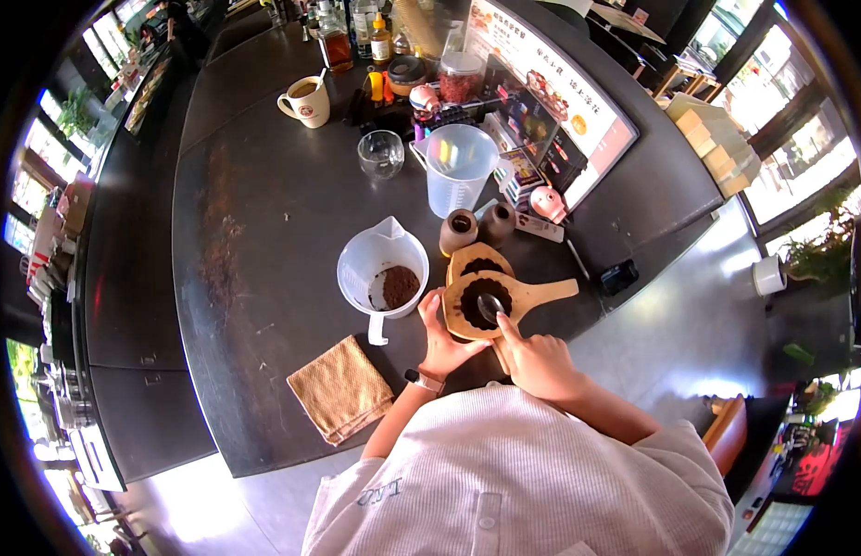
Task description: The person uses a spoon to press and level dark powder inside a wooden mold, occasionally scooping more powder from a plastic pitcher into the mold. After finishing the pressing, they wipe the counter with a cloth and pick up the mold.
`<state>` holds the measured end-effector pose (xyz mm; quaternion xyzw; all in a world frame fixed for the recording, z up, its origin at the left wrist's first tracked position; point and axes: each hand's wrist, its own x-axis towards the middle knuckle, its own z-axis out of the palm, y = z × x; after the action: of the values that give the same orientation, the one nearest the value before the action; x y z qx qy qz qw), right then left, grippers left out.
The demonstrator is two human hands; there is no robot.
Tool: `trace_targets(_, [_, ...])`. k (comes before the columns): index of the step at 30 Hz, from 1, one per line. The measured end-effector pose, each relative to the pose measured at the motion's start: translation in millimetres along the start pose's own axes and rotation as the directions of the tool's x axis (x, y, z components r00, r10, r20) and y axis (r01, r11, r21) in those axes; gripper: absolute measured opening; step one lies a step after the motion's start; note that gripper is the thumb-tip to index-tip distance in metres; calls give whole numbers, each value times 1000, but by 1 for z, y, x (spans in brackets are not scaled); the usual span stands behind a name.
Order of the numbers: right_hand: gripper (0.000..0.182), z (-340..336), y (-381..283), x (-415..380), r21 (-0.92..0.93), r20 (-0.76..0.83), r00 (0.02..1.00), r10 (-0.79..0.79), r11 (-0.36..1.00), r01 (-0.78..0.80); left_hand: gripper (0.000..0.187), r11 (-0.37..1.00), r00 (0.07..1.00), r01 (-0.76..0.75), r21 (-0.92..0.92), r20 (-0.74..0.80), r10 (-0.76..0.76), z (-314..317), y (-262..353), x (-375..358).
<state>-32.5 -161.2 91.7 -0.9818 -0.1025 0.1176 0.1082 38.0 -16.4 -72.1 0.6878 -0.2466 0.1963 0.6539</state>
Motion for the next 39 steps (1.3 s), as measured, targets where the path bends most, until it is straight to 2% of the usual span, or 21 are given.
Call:
trace_targets(5, [52,4,3,-1,-7,-47,998,-44,999,44,115,1000,1000,-4,13,0,4,-2,1,1])
trace_targets(8, [52,0,11,1,71,-155,988,4,997,7,112,985,987,159,-67,18,-159,-1,7,4])
trace_targets(10, [54,1,22,4,86,-155,987,50,996,-37,108,984,987,162,-71,8,-162,-1,6,3])
trace_targets(12, [56,2,33,5,193,-189,974,123,978,-86,104,988,991,137,-71,12,-136,-2,6,7])
trace_targets(13, [55,5,39,6,182,-237,964,121,980,-78,100,983,983,180,-41,52,-178,-4,9,8])
trace_targets(16, [30,1,50,7,209,-317,942,106,977,-40,87,985,985,172,-27,19,-172,-4,14,11])
trace_targets(20, [17,-9,62,12,274,-286,953,97,961,-15,83,957,958,286,-57,35,-284,-4,12,8])
trace_targets(22, [14,-16,65,17,327,-297,946,130,945,-27,83,968,967,252,0,31,-252,-6,13,10])
trace_targets(23, [17,-20,69,19,368,-242,958,157,928,-59,83,973,973,229,24,17,-230,-6,13,9])
trace_targets(24, [19,-23,71,22,366,-257,958,125,930,-23,82,978,979,205,46,4,-206,-6,15,10])
trace_targets(26, [22,-29,76,25,358,-280,958,67,933,40,79,958,990,131,257,18,-140,-11,20,8])
trace_targets(27, [22,-31,79,25,319,-306,951,47,946,56,76,939,992,98,329,45,-119,-14,29,9])
trace_targets(31, [21,-32,86,37,144,-383,921,-78,979,143,69,925,987,-10,380,154,-52,-29,51,0])
trace_targets(33, [16,-24,92,42,39,-370,915,-158,982,186,64,895,990,-102,434,131,49,-37,60,-10])
trace_targets(35, [13,-17,97,45,36,-381,899,-214,969,246,53,829,979,-205,521,102,178,-52,64,-18])
trace_targets(36, [11,-15,99,47,32,-388,889,-242,961,276,46,774,974,-198,602,35,222,-57,68,-19])
trace_targets(39, [11,-12,103,56,-30,-396,861,-319,942,335,41,661,965,68,747,-217,147,-66,73,-14])
